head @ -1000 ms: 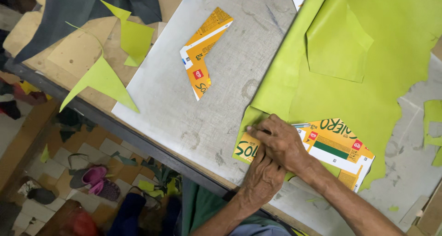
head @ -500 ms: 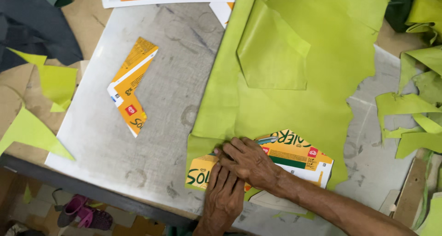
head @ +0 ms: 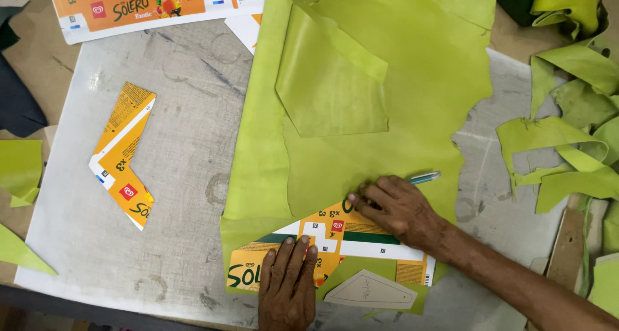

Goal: The person places a printed cardboard template on a lime-green sheet of fabric, traces its outline with a pen, and cuts along the traced line using a utility knife. The person repeats this process with different templates and fabric pieces, removing cut pieces and setting them aside.

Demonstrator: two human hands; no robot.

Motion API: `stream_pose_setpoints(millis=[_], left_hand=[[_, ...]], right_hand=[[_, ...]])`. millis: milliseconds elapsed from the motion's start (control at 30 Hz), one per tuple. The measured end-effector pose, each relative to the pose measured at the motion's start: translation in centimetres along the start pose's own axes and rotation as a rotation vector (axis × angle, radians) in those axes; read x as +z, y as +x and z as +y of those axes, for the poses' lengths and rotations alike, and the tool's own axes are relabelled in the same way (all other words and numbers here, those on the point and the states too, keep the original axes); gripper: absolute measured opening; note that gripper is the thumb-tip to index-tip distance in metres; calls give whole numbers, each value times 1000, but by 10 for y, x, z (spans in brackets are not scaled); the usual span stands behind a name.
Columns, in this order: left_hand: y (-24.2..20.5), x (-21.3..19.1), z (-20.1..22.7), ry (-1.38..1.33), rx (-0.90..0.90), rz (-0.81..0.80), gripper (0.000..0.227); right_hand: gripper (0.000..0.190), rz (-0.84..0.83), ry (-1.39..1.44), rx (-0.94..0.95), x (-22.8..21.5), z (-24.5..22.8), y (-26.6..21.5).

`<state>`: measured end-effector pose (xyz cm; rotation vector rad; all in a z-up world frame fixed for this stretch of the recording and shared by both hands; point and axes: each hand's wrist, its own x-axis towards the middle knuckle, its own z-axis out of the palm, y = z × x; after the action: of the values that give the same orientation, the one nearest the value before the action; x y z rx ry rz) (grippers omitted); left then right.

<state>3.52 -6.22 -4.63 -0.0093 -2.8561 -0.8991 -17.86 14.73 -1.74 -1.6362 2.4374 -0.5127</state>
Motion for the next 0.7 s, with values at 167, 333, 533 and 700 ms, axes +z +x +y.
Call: stream_pose_setpoints(millis=[167, 333, 533, 700], left_hand=[[-5, 4, 0, -11, -18, -17, 43], [-5, 0, -1, -27, 15, -44, 48], [3, -12, 4, -47, 70, 13, 49], [10, -31, 8, -126, 77, 50, 53]], right_hand=[[40, 91, -53, 49, -6, 19, -20], [37, 152, -88, 99, -3, 22, -29], [37, 202, -97, 186, -13, 3, -19], [50, 293, 113, 555, -36, -62, -23]])
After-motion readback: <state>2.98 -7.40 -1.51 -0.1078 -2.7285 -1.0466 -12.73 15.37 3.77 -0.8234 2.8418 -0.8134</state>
